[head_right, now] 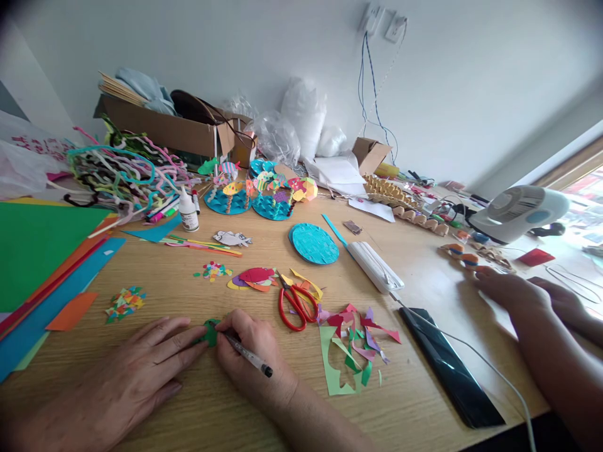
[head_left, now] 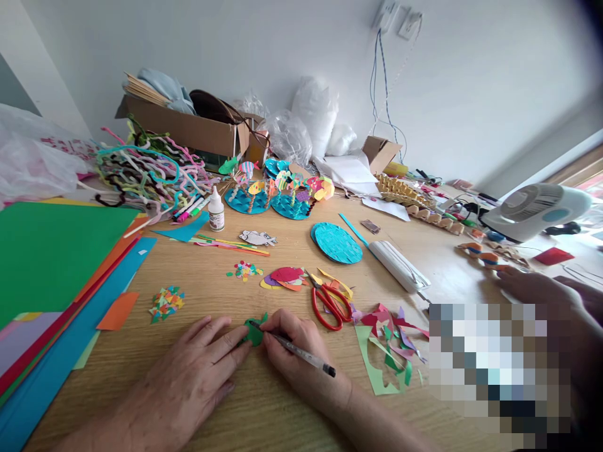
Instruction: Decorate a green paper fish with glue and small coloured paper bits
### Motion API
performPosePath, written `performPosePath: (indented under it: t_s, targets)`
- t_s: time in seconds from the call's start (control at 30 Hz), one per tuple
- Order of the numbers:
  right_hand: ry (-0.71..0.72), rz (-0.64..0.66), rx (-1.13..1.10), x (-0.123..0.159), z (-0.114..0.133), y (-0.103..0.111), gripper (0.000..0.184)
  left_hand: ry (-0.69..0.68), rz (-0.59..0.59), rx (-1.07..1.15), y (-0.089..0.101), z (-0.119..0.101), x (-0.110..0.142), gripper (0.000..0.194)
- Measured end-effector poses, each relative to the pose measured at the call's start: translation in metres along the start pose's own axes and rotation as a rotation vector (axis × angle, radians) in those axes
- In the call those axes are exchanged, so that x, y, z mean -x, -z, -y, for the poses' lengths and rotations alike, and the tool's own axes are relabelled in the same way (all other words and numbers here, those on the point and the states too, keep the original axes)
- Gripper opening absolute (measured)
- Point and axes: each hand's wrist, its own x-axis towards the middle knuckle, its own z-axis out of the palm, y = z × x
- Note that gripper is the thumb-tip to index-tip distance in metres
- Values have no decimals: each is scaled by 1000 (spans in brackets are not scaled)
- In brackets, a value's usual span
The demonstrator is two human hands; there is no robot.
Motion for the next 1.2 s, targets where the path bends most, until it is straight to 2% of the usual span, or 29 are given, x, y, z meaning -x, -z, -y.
performPosePath:
  t_s: [0.2,0.5,0.73,1.0,1.2]
  targets:
    - [-11,-8,-38,0,0,-1,9,-34,-37,-11,-3,2,2,59]
    - [-4,-6,-8,0,0,-1,8,-41,-20,-59,-3,1,2,61]
    - [-13,-16,-32,-1,-2,-1,8,-57,-68,-45,-6,4,3,55]
    - [28,-27,-36,0,-2,-2,8,-111,-138,-150,-4,2,1,52]
    - [-5,-34,-45,0,-3,-3,7,-93,-111,-142,-2,1,0,55]
